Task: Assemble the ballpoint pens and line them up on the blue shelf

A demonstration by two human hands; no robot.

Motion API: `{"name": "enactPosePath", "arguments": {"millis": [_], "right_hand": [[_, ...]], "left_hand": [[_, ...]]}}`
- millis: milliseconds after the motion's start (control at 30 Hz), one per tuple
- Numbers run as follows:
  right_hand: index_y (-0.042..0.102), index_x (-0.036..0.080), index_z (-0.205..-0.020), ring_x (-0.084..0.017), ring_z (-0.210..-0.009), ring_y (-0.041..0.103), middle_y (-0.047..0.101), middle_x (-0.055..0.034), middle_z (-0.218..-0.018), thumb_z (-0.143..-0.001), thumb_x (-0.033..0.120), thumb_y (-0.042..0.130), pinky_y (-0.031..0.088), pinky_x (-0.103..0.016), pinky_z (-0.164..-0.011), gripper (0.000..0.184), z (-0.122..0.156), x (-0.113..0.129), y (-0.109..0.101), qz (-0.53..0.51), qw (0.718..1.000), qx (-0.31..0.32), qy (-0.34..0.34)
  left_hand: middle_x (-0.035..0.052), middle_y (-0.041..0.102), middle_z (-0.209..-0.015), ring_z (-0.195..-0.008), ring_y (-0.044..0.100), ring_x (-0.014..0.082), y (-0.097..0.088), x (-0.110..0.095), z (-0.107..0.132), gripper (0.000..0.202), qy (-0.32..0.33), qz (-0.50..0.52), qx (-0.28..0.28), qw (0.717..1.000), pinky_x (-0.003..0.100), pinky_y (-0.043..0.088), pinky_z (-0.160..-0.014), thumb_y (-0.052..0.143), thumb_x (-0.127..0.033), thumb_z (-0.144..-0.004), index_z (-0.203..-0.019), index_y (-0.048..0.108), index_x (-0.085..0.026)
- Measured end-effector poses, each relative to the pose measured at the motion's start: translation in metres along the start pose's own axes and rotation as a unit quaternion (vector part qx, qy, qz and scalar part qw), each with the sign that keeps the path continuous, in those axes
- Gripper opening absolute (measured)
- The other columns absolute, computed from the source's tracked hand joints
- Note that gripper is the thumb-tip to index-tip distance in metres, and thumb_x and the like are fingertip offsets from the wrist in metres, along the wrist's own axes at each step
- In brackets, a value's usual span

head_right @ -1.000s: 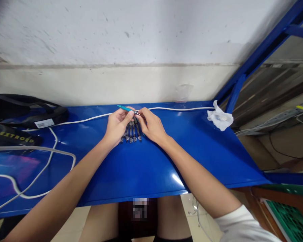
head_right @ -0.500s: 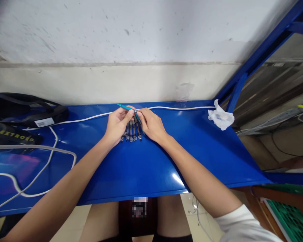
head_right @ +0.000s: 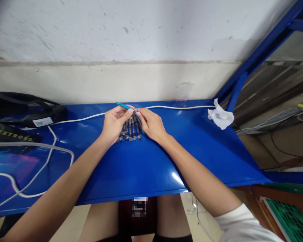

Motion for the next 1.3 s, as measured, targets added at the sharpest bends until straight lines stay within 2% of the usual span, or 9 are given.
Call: {"name": "enactPosePath", "arguments": {"millis": [200,333,433,567,633,733,867,1067,1300], "right_hand": [[0.061,0.026,-0.119,-0.021,-0.078,0.065,0.072,-0.0027,-0.094,-0.114,0.051,0.053,0.051,-0.033,-0.073,0.026,0.0032,-0.0051,0.0009,0.003,0.999,-0.009,0.032],[0.066,0.026,-0.112,-0.023,-0.09,0.069,0.075,-0.0054,-0.104,-0.116,0.05,0.048,0.053,-0.036,-0.082,0.03,0.0006,-0.0033,0.0008,0.006,1.0,0.0,0.001],[0.07,0.027,-0.116,-0.025,-0.102,0.072,0.077,-0.0072,-0.115,-0.118,0.048,0.045,0.054,-0.038,-0.091,0.033,-0.0005,-0.0011,0.0012,-0.006,1.0,0.011,-0.012],[0.064,0.026,-0.128,-0.023,-0.089,0.07,0.076,-0.0051,-0.106,-0.115,0.051,0.052,0.053,-0.035,-0.082,0.03,0.0014,-0.0046,0.0009,-0.004,1.0,-0.001,0.023],[0.063,0.026,-0.121,-0.021,-0.082,0.066,0.074,-0.0032,-0.098,-0.113,0.054,0.055,0.052,-0.034,-0.076,0.03,0.0019,-0.0053,-0.0004,-0.005,0.999,-0.016,0.031],[0.067,0.025,-0.108,-0.022,-0.088,0.068,0.075,-0.0051,-0.101,-0.116,0.054,0.049,0.053,-0.035,-0.082,0.034,0.0001,-0.0021,-0.0012,-0.003,1.0,-0.016,0.011],[0.072,0.026,-0.114,-0.024,-0.099,0.071,0.078,-0.0077,-0.111,-0.118,0.053,0.041,0.054,-0.038,-0.089,0.041,-0.0015,0.0003,-0.0018,-0.004,1.0,-0.011,0.001],[0.062,0.025,-0.114,-0.02,-0.079,0.065,0.072,-0.003,-0.096,-0.114,0.055,0.054,0.05,-0.033,-0.074,0.031,0.0012,-0.0026,-0.0027,-0.017,0.999,-0.023,0.022],[0.067,0.025,-0.105,-0.022,-0.089,0.067,0.073,-0.0044,-0.099,-0.118,0.051,0.042,0.05,-0.036,-0.082,0.039,-0.0008,-0.0023,-0.0015,-0.007,1.0,-0.006,0.01]], "left_hand": [[0.007,0.083,-0.108,-0.097,0.075,0.0229,0.0042,-0.0007,0.0011,0.024,-0.003,0.004,0.016,1.0,0.037,0.061,-0.091,0.087,-0.044,-0.093,-0.107,0.083,-0.024],[0.0072,0.083,-0.108,-0.096,0.075,0.0231,0.0045,-0.0023,0.0006,0.027,0.013,-0.009,0.023,1.0,0.037,0.061,-0.091,0.086,-0.047,-0.093,-0.108,0.083,-0.024],[0.007,0.082,-0.108,-0.097,0.075,0.0226,0.0046,-0.0024,0.0001,0.028,0.015,-0.009,0.027,0.999,0.036,0.06,-0.089,0.086,-0.048,-0.093,-0.108,0.083,-0.024],[0.0078,0.082,-0.111,-0.1,0.076,0.0236,0.0052,-0.0012,0.0011,0.031,0.008,-0.002,0.019,1.0,0.037,0.061,-0.09,0.086,-0.051,-0.093,-0.108,0.082,-0.024],[0.0078,0.082,-0.11,-0.099,0.076,0.0234,0.0037,-0.0006,0.0016,0.031,0.007,0.002,0.004,1.0,0.036,0.061,-0.089,0.086,-0.051,-0.093,-0.107,0.082,-0.023],[0.008,0.082,-0.111,-0.099,0.075,0.0226,0.0019,0.0006,0.0014,0.031,0.004,0.002,-0.002,1.0,0.035,0.06,-0.087,0.087,-0.049,-0.092,-0.107,0.082,-0.023],[0.0076,0.083,-0.111,-0.101,0.075,0.0235,0.001,0.0015,-0.0003,0.029,-0.003,-0.002,0.011,1.0,0.036,0.061,-0.089,0.089,-0.048,-0.091,-0.107,0.084,-0.024],[0.0081,0.084,-0.11,-0.104,0.077,0.025,0.0024,0.0003,-0.0004,0.03,-0.005,0.006,0.024,1.0,0.04,0.062,-0.097,0.089,-0.048,-0.091,-0.106,0.084,-0.023],[0.0086,0.084,-0.113,-0.108,0.078,0.0266,0.0044,-0.0021,0.0011,0.029,0.003,0.001,0.035,0.999,0.042,0.062,-0.101,0.088,-0.047,-0.092,-0.108,0.084,-0.024]]}}
Point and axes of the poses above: each hand's wrist, its own z-axis away from the middle knuckle, its own y-axis out of the palm, x = y × z, the point moved 7 cm from there along -z, towards the middle knuckle
